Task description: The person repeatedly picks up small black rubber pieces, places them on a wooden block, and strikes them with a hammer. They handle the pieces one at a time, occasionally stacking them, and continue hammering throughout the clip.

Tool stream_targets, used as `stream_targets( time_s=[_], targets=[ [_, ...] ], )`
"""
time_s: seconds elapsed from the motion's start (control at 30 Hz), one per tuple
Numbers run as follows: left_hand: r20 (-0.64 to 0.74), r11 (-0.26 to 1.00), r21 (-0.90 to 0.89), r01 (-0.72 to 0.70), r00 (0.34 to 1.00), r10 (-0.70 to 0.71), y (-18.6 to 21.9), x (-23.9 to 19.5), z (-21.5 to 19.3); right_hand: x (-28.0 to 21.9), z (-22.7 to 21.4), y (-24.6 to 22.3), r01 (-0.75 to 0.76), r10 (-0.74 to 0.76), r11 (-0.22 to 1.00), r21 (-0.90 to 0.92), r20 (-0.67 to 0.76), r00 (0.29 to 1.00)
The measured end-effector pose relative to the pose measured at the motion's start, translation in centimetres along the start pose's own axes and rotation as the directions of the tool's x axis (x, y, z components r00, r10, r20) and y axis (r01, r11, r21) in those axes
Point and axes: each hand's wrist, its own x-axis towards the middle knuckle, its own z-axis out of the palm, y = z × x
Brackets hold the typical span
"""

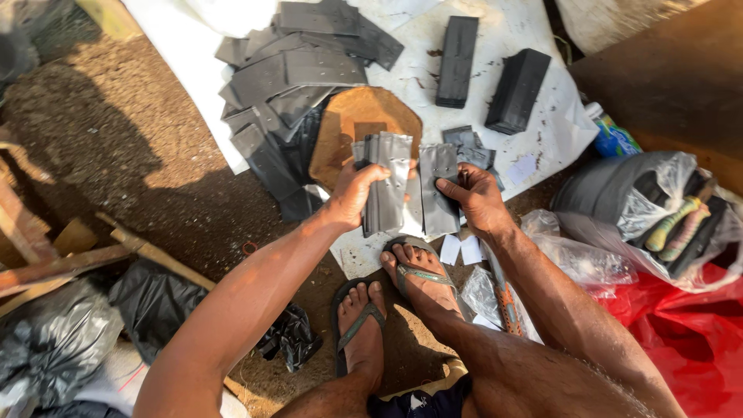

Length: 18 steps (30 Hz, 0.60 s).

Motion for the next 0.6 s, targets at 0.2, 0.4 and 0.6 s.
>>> stream_targets(
  time_s=[0.2, 0.4, 0.6],
  targets=[
    [0.005, 0.996, -0.027, 0.085, 0.996, -0.084, 0.3, 0.2, 0.9, 0.2, -8.4, -0.4, -0.061, 0.037, 0.905, -0.421, -0.064, 0.997],
    [0.057, 0.996, -0.028, 0.081, 0.995, -0.08, 0.0, 0.8, 1.8, 1.4, -13.1, -1.3, -0.05, 0.082, 0.684, -0.728, 0.008, 0.997],
    [0.041, 0.996, 0.006, 0.087, 0.995, -0.087, -0.5, 1.3, 2.2, 3.0, -10.5, -1.4, -0.042, 0.229, 0.585, -0.81, 0.115, 0.967]
  ],
)
